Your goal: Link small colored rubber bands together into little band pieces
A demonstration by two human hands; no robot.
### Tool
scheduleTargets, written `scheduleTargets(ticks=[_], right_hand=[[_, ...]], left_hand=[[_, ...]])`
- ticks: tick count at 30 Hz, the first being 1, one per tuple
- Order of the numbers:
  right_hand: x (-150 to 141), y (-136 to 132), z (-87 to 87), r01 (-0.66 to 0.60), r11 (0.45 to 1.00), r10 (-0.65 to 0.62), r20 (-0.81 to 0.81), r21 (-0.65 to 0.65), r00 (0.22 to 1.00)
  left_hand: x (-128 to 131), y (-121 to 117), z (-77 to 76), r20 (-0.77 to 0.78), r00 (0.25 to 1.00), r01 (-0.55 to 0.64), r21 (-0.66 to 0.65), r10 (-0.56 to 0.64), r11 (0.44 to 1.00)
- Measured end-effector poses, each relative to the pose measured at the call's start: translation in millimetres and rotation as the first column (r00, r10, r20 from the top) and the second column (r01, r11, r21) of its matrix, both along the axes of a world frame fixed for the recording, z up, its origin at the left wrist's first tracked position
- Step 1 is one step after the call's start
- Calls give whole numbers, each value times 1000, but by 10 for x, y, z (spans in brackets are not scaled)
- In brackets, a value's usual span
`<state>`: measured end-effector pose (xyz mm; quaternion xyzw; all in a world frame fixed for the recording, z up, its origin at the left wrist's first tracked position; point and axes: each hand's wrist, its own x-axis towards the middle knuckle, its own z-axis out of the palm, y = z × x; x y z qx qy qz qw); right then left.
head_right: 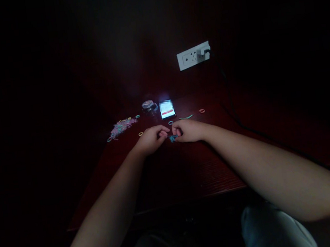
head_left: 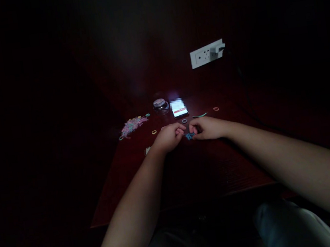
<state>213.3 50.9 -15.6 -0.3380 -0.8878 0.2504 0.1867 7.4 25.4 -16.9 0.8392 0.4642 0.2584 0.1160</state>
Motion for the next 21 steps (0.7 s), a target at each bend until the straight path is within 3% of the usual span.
scheduleTargets(ticks=[8,12,17,21], right_hand=[[2,12,29,114,992,-111,-60,60,992],[6,28,15,114,991,-110,-51,75,993],[11,33,-16,6,999,-6,-7,49,1000],[10,33,-11,-17,1000,17,-2,6,1000]], left_hand=[[89,39,10,174,973,162,-44,-152,986],[85,45,36,139,985,107,-15,-104,994],[20,-40,88,45,999,-7,30,6,1000],[4,-59,79,-75,997,-4,-2,4,1000]])
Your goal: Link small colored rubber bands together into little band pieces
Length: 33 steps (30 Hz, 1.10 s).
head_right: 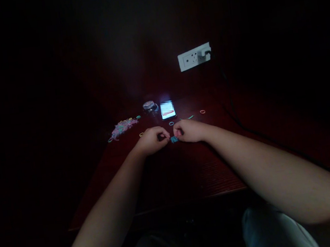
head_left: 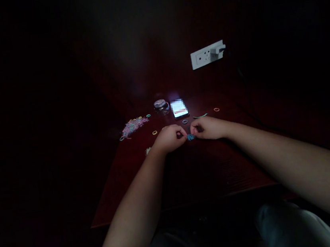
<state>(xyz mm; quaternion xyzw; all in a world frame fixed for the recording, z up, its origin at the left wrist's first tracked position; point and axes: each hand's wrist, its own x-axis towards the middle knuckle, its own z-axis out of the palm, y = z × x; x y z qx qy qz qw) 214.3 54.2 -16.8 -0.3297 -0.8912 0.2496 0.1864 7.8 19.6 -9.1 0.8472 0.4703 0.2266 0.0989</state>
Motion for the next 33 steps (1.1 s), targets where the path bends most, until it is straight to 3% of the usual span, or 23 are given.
scheduleTargets(ticks=[12,17,21,23,26,28,30,33], right_hand=[[-15,-6,-42,15,1000,-15,-63,-12,998],[-3,22,-41,16,1000,-14,-90,23,996],[7,5,12,48,997,-43,-101,56,994],[11,-1,29,55,996,-48,-111,66,993],[11,-1,39,68,994,-56,-135,83,989],[7,6,36,74,993,-59,-155,94,986],[2,15,28,78,992,-61,-165,98,984],[-3,29,11,77,992,-60,-164,96,985]], left_hand=[[34,22,-14,-20,999,44,-75,-46,996],[45,2,-32,82,997,1,19,-2,1000],[-46,-12,10,216,971,-132,142,100,981],[-221,-6,44,285,939,-252,195,191,948],[-693,-26,48,328,862,-454,163,386,876],[-1068,-75,-10,274,763,-634,141,585,761],[-1381,-127,-105,167,607,-794,98,777,600],[-1593,-131,-245,122,535,-845,48,836,533]])
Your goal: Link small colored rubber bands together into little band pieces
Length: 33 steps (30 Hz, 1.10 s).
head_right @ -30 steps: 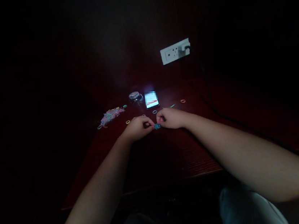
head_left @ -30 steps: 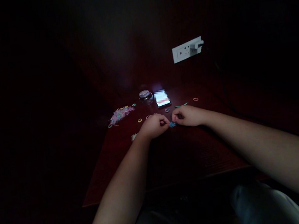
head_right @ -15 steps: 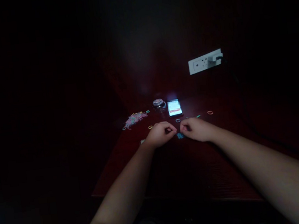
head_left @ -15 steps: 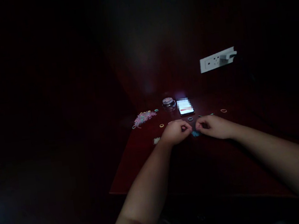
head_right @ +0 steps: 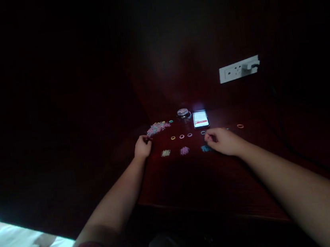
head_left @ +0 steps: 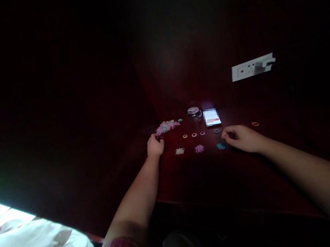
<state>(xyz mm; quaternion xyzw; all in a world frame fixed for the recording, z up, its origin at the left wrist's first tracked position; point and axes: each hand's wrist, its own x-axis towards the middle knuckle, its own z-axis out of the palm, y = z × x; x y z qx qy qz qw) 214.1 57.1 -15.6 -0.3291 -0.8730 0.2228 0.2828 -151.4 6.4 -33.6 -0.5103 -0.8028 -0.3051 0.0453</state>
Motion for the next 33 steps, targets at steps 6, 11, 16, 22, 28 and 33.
scheduleTargets(ticks=[6,11,16,22,28,33], right_hand=[[7,-5,2,4,1000,-4,-35,10,999],[-10,-28,13,14,1000,-14,-36,12,999],[-18,-49,48,40,999,-38,-65,29,997],[-43,-70,47,42,998,-37,-122,38,992],[-107,-99,28,22,995,-1,-202,100,979],[-124,-134,61,46,997,-23,-306,66,952]], left_hand=[[108,158,-66,-77,997,-25,-163,12,986],[104,144,-39,-57,998,-15,-122,9,992],[74,37,-1,34,999,20,-51,-19,999],[204,-103,61,179,977,86,167,-116,982],[949,-84,205,381,672,344,599,-635,724],[1639,26,354,303,543,576,543,-783,610]])
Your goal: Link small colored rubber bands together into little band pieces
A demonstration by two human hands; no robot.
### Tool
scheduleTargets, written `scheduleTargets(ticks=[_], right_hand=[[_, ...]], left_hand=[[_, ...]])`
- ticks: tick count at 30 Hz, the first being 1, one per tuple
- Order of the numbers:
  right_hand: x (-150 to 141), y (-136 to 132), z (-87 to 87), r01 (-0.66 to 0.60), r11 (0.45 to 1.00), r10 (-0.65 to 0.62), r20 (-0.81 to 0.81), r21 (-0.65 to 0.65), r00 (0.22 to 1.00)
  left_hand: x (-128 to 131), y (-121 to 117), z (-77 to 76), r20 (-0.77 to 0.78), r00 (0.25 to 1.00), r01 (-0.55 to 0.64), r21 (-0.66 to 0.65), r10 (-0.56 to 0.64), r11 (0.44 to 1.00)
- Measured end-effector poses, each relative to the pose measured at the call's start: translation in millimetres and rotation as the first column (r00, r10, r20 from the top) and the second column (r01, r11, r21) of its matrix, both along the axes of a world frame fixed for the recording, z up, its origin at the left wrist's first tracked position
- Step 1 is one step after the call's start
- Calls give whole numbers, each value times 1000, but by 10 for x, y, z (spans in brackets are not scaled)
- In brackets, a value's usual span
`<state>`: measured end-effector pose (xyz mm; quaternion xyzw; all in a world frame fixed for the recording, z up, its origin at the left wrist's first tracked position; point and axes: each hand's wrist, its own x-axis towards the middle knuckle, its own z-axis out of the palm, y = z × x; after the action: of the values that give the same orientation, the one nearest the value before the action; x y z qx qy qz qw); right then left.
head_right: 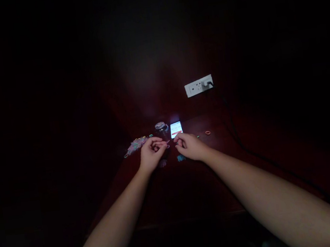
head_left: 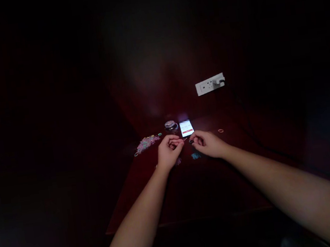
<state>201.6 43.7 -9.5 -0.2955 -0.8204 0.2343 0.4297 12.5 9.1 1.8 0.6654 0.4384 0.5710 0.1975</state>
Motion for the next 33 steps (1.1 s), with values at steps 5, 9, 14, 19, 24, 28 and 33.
scheduleTargets(ticks=[5,9,14,19,24,28,33], right_hand=[[11,-26,36,24,999,-22,-75,30,997],[7,-49,49,49,998,-46,-55,48,997],[12,-72,69,59,994,-58,-7,92,998],[46,-67,67,56,995,-56,-3,78,998],[67,-21,36,57,994,-57,0,94,998],[85,12,24,61,993,-62,5,104,998],[89,21,12,51,997,-51,-2,61,999]], left_hand=[[250,141,-12,-113,993,32,99,-20,995],[206,102,-60,-211,977,-8,151,40,988],[144,13,-18,-285,957,-8,180,60,984],[128,19,-7,-311,948,-1,193,62,981],[124,30,-18,-318,945,-1,226,75,974],[125,37,-28,-329,941,0,242,82,970],[127,46,-41,-340,938,9,229,71,973]])
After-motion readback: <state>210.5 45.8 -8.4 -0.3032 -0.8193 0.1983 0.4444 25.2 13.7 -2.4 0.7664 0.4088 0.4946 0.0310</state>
